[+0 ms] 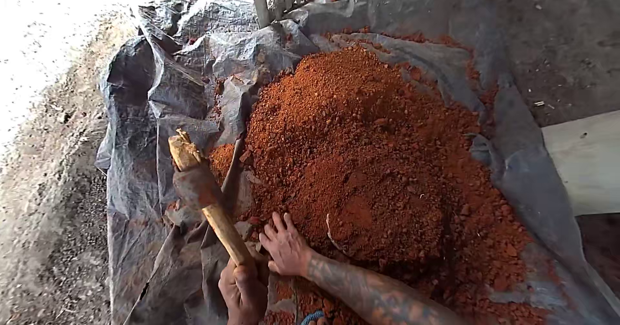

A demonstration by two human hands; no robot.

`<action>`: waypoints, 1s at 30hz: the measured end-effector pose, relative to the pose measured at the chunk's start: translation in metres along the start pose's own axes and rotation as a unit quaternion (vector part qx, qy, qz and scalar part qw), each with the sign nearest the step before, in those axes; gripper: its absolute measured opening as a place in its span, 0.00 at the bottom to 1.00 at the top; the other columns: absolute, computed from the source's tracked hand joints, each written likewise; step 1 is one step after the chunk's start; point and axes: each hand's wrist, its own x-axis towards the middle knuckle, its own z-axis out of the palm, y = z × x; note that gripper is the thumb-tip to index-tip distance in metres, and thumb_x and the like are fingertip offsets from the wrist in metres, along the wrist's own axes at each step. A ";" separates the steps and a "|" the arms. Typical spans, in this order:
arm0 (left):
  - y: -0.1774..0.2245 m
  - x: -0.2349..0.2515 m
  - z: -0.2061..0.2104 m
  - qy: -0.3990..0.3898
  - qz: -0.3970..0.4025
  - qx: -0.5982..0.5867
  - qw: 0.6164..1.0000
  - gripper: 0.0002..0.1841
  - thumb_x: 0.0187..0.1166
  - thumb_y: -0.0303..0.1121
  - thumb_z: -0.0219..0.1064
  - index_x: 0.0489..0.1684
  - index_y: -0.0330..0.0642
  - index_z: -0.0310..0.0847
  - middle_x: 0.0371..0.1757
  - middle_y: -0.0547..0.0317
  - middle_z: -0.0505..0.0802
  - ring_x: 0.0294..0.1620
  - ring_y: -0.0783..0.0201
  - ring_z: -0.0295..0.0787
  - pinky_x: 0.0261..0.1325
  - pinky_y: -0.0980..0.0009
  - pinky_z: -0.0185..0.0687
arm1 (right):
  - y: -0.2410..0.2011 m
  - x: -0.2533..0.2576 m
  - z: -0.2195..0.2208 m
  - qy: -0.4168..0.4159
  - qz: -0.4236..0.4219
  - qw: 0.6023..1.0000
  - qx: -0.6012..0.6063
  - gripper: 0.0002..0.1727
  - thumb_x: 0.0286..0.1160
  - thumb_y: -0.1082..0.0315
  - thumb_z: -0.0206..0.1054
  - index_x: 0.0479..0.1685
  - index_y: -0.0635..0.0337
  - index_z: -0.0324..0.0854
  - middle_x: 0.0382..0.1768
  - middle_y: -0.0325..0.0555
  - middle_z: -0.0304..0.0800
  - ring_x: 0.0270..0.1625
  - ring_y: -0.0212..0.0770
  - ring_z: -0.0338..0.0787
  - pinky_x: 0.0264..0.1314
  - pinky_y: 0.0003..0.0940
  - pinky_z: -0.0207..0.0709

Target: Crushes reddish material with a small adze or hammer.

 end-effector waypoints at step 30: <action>0.037 -0.008 0.039 -0.135 0.054 0.105 0.984 0.32 0.87 0.68 0.43 0.34 0.49 0.78 0.14 0.71 0.77 0.10 0.74 0.72 0.12 0.72 0.72 | 0.144 -0.231 -0.107 0.424 0.206 0.841 0.266 0.26 0.72 0.57 0.76 0.68 0.57 0.85 0.66 0.51 0.88 0.60 0.44 0.92 0.65 0.47 0.87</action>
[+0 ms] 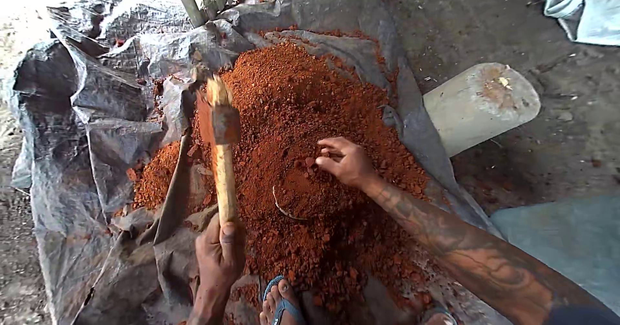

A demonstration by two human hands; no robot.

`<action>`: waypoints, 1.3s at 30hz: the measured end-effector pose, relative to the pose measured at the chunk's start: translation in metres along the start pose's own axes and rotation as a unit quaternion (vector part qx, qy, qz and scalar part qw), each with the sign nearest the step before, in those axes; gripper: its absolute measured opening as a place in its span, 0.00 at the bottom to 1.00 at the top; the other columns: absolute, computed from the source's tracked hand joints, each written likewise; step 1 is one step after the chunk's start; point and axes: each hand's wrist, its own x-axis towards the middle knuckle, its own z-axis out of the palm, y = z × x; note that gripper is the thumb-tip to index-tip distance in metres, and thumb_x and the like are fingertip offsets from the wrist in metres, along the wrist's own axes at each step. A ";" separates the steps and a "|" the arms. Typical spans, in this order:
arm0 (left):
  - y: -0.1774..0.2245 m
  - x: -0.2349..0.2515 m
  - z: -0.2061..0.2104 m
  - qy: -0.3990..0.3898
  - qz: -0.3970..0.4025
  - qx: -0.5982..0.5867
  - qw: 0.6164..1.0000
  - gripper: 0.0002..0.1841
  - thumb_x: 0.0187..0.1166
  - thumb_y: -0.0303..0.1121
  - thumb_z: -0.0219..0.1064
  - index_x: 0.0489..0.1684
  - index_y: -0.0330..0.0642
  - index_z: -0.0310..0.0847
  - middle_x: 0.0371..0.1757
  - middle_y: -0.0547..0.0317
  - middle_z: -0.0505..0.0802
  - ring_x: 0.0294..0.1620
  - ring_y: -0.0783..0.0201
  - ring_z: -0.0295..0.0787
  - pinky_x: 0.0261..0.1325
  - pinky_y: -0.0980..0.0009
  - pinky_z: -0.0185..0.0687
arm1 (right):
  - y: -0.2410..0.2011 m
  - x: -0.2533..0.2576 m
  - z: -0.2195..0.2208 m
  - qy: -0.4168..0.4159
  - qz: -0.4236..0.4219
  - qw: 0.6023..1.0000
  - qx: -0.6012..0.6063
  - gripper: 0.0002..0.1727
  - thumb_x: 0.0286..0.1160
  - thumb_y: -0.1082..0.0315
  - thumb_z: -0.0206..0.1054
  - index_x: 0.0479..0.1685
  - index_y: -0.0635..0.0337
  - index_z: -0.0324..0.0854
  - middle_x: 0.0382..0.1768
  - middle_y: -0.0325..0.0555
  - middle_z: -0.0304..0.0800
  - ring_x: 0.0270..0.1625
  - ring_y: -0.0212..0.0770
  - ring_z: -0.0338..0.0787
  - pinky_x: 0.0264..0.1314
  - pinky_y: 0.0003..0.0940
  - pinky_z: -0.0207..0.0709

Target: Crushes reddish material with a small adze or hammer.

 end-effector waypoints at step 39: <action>0.083 0.069 0.017 -0.068 0.053 0.215 0.973 0.39 0.86 0.71 0.35 0.31 0.45 0.78 0.14 0.68 0.75 0.12 0.70 0.72 0.14 0.66 0.72 | 0.135 -0.188 -0.004 0.022 -0.058 0.994 -0.094 0.18 0.73 0.62 0.64 0.53 0.64 0.90 0.55 0.56 0.93 0.41 0.46 0.95 0.44 0.43 0.90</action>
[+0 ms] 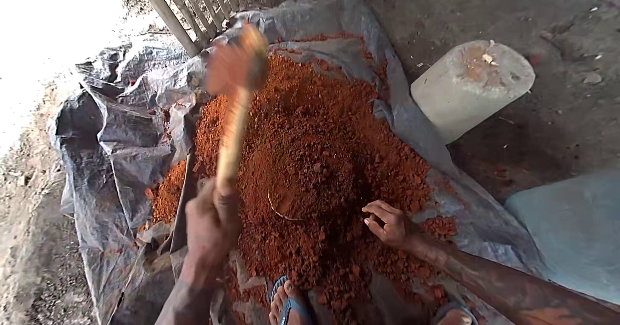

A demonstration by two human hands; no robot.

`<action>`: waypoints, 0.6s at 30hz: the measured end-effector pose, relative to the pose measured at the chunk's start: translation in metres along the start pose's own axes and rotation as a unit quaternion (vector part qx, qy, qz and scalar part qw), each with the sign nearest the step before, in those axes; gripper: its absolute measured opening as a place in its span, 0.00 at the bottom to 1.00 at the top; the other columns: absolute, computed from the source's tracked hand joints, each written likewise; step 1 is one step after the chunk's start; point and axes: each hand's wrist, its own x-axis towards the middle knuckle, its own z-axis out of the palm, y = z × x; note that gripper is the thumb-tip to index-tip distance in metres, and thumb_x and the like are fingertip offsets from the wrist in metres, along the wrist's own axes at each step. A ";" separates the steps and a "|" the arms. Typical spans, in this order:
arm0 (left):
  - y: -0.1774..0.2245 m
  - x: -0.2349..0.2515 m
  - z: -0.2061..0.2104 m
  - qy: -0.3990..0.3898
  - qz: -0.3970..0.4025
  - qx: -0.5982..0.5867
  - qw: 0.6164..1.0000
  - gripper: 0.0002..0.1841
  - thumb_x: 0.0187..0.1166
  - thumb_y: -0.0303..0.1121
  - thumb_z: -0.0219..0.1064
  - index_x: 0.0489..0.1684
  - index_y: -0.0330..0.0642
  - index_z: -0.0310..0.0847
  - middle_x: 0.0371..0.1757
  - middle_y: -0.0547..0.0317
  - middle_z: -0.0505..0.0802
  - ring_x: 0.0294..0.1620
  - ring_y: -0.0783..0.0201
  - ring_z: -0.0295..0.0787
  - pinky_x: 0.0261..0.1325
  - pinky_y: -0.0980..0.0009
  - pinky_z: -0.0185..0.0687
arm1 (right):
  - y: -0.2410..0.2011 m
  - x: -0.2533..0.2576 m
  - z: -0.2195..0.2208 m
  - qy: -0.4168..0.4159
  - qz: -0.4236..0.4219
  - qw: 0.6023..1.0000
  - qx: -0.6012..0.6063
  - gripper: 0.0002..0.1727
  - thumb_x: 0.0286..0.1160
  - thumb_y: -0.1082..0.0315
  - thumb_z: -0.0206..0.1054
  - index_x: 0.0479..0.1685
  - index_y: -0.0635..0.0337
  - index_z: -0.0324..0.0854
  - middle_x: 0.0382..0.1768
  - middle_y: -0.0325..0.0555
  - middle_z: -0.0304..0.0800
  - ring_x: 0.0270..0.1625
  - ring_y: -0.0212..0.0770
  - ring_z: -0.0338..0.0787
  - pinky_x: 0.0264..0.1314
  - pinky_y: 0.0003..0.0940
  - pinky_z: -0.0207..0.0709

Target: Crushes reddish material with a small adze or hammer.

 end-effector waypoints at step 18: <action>0.008 0.021 0.012 -0.022 0.024 -0.001 0.999 0.38 0.86 0.70 0.35 0.29 0.46 0.76 0.13 0.68 0.74 0.11 0.70 0.71 0.14 0.66 0.70 | 0.003 -0.005 0.008 -0.019 0.029 0.999 -0.006 0.18 0.75 0.62 0.64 0.55 0.63 0.90 0.58 0.56 0.92 0.42 0.48 0.95 0.45 0.46 0.90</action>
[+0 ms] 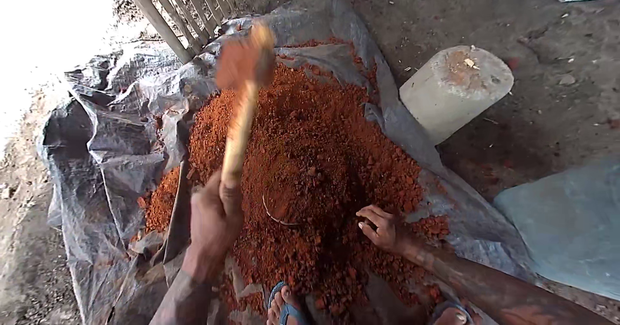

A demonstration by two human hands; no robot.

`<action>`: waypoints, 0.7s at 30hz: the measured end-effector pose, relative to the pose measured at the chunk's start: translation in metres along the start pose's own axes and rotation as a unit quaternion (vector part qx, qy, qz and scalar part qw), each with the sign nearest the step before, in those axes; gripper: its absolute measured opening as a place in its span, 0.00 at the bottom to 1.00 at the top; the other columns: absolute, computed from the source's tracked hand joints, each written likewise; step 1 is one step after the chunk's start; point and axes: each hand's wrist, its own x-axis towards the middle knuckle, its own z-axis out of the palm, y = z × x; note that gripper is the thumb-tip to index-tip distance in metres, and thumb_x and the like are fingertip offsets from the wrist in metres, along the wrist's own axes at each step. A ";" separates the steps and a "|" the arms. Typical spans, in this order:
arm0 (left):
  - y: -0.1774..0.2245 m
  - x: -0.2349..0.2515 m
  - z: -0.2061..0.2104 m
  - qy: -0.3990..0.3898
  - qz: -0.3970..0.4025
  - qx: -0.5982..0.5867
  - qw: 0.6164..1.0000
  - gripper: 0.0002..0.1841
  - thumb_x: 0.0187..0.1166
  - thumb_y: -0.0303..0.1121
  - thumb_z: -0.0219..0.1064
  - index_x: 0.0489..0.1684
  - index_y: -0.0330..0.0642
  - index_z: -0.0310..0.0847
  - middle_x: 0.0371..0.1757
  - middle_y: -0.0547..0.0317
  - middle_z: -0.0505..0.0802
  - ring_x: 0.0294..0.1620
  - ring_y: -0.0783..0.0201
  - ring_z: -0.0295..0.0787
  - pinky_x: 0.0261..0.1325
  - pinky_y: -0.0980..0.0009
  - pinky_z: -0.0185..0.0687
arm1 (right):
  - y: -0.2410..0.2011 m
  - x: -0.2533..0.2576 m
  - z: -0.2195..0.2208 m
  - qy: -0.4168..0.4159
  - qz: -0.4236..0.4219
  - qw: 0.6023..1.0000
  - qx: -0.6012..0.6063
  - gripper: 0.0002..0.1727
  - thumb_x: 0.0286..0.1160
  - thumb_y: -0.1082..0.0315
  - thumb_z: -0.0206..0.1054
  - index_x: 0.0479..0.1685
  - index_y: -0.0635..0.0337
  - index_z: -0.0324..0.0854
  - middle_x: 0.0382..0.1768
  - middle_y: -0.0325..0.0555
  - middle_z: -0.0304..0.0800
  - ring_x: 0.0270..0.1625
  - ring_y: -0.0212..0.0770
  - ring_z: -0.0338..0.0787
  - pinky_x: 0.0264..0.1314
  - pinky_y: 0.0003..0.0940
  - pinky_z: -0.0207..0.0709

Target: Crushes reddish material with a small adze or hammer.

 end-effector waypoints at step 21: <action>0.022 -0.005 -0.011 0.011 0.027 -0.159 0.987 0.31 0.89 0.67 0.37 0.32 0.52 0.72 0.16 0.71 0.77 0.10 0.72 0.71 0.11 0.71 0.71 | -0.006 -0.025 0.007 -0.021 -0.163 0.986 -0.019 0.17 0.81 0.62 0.60 0.53 0.64 0.90 0.51 0.60 0.94 0.49 0.53 0.96 0.51 0.47 0.90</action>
